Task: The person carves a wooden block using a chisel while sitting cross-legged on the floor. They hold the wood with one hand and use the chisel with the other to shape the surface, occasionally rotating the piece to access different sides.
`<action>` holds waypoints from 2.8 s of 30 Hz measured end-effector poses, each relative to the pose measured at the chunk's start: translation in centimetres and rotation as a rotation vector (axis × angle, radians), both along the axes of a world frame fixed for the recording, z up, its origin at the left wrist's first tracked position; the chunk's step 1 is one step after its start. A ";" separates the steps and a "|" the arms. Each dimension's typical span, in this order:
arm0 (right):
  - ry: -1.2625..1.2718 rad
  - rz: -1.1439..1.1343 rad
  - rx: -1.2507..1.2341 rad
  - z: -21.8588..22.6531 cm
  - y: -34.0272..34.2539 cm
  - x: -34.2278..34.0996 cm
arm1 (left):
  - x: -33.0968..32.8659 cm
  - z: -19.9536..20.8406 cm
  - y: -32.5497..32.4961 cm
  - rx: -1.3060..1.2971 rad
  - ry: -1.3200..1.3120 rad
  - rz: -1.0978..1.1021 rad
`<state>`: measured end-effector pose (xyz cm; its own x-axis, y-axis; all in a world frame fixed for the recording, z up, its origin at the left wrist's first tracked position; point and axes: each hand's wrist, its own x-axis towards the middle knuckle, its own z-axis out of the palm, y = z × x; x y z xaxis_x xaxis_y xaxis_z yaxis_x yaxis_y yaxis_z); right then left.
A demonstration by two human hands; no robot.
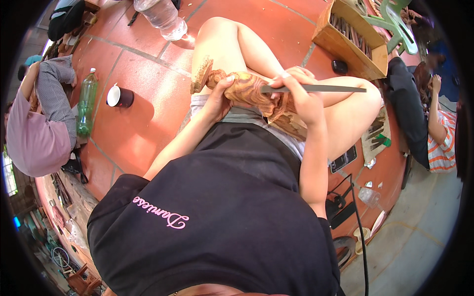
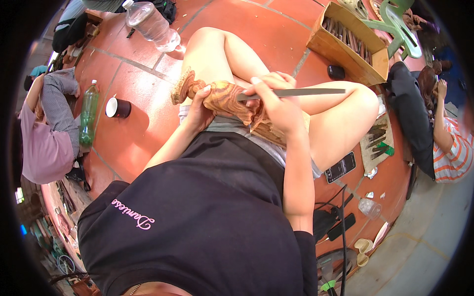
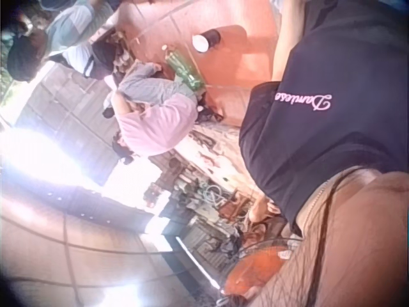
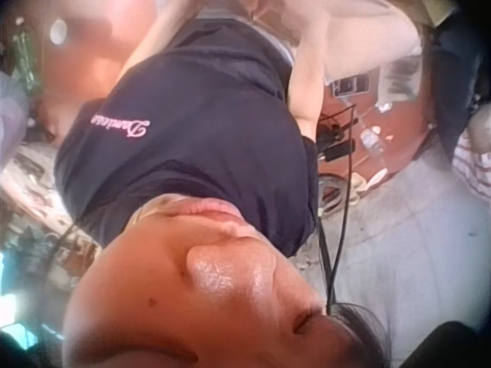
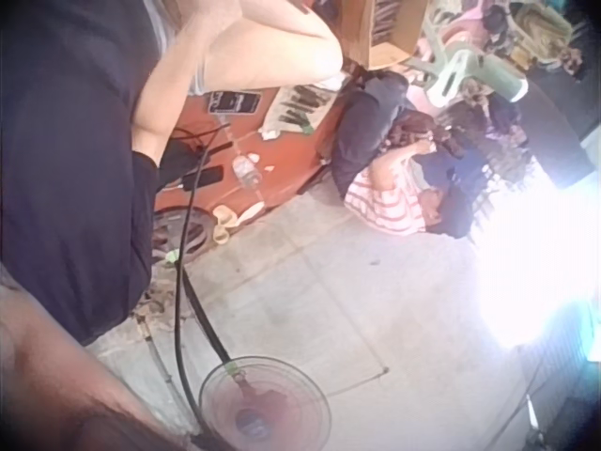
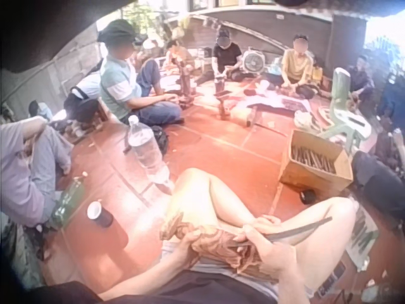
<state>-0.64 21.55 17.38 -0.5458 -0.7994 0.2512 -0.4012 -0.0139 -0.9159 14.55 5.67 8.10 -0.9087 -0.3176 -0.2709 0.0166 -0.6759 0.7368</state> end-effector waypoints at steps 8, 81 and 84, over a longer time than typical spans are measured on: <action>-0.025 -0.028 -0.089 0.5 -0.9 1.2 | -0.1 0.2 0.0 0.004 0.011 -0.007; 0.095 -0.004 -0.021 -0.8 0.5 -0.3 | -0.1 0.0 0.1 -0.016 0.009 0.017; -0.067 -0.014 -0.011 -1.1 1.9 -1.4 | 0.0 -0.3 0.0 -0.016 0.017 0.026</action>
